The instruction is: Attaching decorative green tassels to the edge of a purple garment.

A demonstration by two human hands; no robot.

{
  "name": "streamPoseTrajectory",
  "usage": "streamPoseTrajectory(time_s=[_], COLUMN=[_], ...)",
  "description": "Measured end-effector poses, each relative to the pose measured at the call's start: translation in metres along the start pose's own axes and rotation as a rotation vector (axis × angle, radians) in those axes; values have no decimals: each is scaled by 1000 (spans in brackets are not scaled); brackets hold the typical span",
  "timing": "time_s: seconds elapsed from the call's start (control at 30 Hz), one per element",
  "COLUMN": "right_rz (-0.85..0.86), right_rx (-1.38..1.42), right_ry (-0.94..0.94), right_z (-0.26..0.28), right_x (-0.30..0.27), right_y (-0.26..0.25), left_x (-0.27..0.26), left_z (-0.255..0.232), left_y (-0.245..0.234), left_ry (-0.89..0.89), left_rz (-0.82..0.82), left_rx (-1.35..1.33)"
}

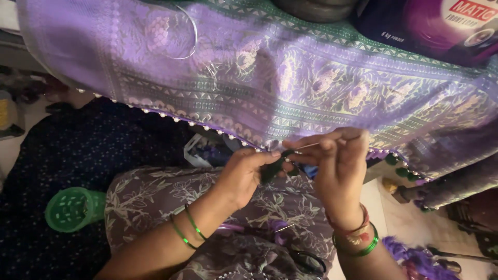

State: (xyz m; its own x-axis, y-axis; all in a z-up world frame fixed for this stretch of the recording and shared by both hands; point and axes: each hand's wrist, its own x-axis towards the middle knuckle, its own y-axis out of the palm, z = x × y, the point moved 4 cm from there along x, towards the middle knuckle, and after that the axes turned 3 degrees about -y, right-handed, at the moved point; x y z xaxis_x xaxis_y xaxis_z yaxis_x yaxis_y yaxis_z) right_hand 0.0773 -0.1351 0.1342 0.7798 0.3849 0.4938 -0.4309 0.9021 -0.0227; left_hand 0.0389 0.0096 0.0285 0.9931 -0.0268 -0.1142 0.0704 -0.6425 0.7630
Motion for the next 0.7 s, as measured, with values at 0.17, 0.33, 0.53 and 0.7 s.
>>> streamPoseTrajectory(time_s=[0.17,0.33,0.53,0.7], right_rz=[75,75,133,172], right_rx=[-30,-49,-16,205], right_ry=[-210,-90,-159,177], right_z=[33,47,46,-8], right_x=[20,26,-3,-93], right_y=[-9,-12,-16,-14], left_x=[-1,-1,-8,-30], left_z=[-6,2,13,-8], left_y=[1,0,-8,5], left_ry=[18,31,311,999], left_rz=[3,7,-59,-79], left_rx=[75,126,609,1132])
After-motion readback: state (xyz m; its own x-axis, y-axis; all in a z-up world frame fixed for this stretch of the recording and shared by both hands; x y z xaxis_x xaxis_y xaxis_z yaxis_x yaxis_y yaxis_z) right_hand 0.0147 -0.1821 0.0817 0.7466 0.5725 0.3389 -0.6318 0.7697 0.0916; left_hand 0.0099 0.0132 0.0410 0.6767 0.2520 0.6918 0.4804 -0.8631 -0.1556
